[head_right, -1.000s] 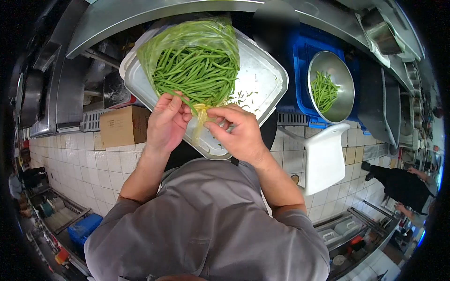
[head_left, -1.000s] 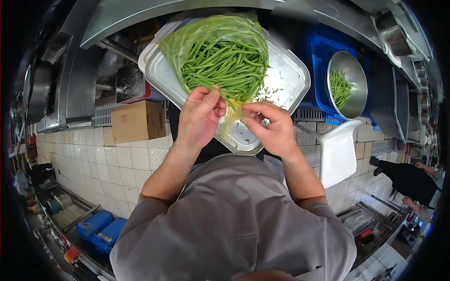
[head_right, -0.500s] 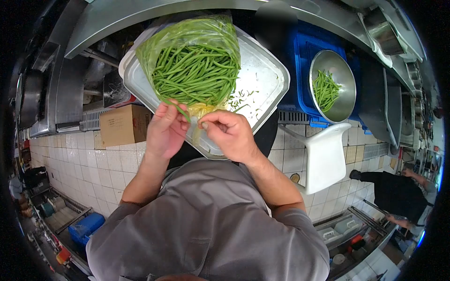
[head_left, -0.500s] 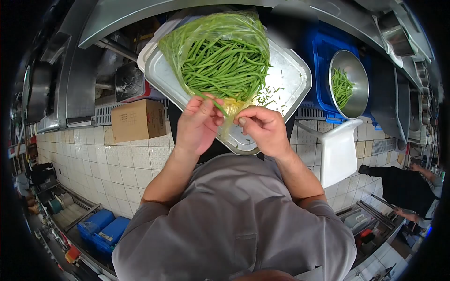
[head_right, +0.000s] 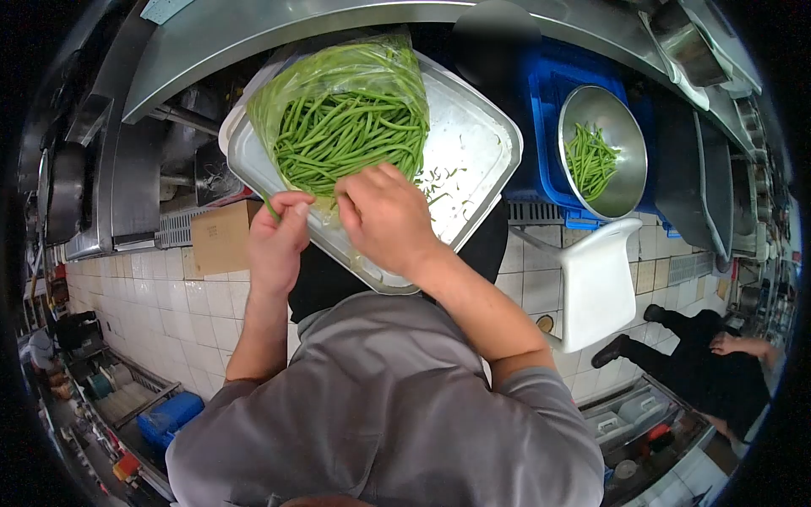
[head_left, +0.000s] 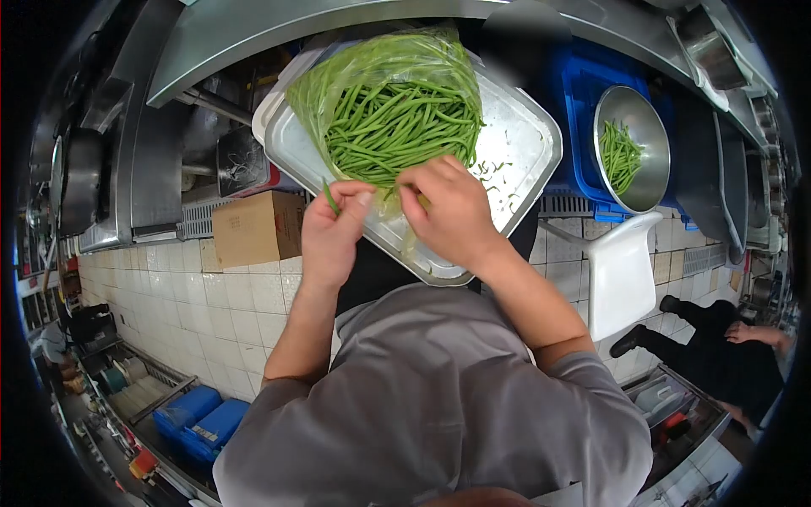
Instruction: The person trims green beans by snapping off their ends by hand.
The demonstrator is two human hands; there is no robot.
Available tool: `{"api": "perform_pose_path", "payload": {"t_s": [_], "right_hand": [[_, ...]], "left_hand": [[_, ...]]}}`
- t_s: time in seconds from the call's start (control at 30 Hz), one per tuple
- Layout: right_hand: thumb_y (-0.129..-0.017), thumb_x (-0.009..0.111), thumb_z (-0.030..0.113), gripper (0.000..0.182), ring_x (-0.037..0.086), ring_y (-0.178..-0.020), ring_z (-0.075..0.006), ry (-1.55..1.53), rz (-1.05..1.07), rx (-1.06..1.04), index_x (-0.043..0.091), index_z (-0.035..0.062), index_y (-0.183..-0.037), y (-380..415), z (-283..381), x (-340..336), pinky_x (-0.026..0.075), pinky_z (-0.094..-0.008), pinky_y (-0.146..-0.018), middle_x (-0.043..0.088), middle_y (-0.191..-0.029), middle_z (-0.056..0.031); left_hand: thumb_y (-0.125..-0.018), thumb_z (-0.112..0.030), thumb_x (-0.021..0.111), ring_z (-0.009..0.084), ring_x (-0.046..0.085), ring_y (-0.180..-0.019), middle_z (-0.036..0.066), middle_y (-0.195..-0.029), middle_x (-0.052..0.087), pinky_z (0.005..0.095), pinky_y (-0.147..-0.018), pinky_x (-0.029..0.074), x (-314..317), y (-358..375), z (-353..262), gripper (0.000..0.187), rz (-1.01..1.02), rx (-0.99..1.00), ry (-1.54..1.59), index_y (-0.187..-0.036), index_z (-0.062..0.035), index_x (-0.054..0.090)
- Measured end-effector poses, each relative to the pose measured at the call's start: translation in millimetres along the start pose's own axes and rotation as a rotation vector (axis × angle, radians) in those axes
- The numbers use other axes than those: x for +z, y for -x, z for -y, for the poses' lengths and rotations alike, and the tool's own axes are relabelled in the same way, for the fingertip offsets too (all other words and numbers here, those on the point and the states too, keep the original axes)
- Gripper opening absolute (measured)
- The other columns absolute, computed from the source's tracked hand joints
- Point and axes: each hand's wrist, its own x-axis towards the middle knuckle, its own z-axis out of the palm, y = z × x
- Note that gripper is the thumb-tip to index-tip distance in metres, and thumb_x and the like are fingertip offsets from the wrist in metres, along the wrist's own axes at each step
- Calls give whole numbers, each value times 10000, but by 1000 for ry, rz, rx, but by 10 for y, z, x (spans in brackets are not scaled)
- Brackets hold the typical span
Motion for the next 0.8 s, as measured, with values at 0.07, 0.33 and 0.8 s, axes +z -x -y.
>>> {"api": "perform_pose_path", "payload": {"t_s": [0.07, 0.33, 0.8], "right_hand": [[-799, 715, 22, 105, 635, -812, -310, -102, 44, 52, 677, 61, -889, 47, 196, -200, 519, -410, -715, 660, -831, -107], [-790, 706, -31, 212, 661, -768, -315, -135, 65, 119, 709, 35, -991, 351, 192, -568, 544, -399, -726, 711, -872, -120], [-937, 620, 23, 87, 610, -611, -142, -782, -181, 811, 667, 4, -1007, 477, -11, -223, 501, -275, -577, 699, -863, -65]], "left_hand": [[-883, 1, 740, 153, 613, -723, 31, -884, 651, 286, -645, 480, 269, 71, -131, 250, -39, 274, -370, -1131, -20, 719], [-831, -23, 782, 270, 698, -760, 124, -873, 714, 341, -670, 546, 486, -27, -174, 196, 193, 646, -831, -1024, -19, 751], [-892, -49, 751, 158, 617, -659, 74, -846, 706, 301, -594, 492, 497, 47, -58, 105, 184, 288, -618, -997, -48, 734]]}}
